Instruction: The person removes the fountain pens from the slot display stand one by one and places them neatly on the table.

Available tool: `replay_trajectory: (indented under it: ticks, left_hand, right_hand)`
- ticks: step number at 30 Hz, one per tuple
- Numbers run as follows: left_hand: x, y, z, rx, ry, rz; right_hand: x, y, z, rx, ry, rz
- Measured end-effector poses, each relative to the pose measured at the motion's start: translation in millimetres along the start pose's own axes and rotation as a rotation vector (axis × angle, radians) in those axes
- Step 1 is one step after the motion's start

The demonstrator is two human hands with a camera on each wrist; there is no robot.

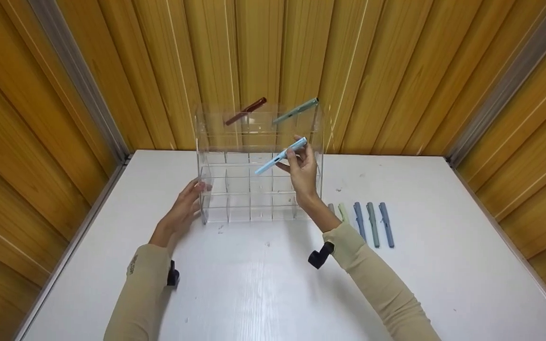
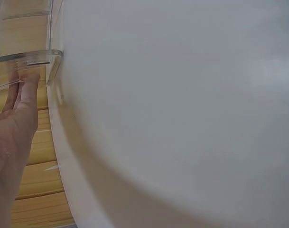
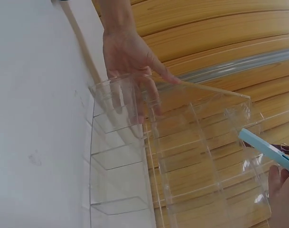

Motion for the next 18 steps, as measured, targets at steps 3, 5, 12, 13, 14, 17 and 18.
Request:
replay_trajectory:
  ticks: [3,5,12,13,14,17,18]
  left_hand:
    - [3.7,2.7,-4.4,0.013,-0.022,0.013]
    - [5.5,3.5,-6.1,0.023,-0.023,0.013]
    - [-0.6,1.2,2.4,0.035,-0.021,-0.018]
    - [-2.5,0.3,4.5,0.034,-0.025,-0.022]
    - [-4.4,-0.8,6.7,0.034,-0.026,-0.027]
    - [-6.9,-2.3,11.2,0.016,-0.042,-0.020]
    - [-7.1,-2.6,11.3,0.017,-0.046,-0.021]
  right_hand:
    - [6.9,4.3,-6.4,-0.004,-0.014,0.047]
    - [10.6,6.1,-10.9,-0.016,-0.008,0.075]
    - [13.9,12.3,-38.8,-0.033,0.062,0.128]
    - [14.0,13.8,-45.2,-0.026,0.066,0.132]
    - [14.0,15.4,-51.4,-0.020,0.070,0.132]
    - [14.2,19.3,-67.6,-0.015,0.088,0.129]
    - [14.4,19.9,-71.4,-0.018,0.094,0.130]
Point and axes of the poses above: each hand's wrist, its own y-axis away from the middle knuckle, its own z-axis out of the palm, x = y × z, the point moved 9 cm from there along -y, towards the middle knuckle, and after that the axes turned 3 degrees about -z, right-handed, at the moved point
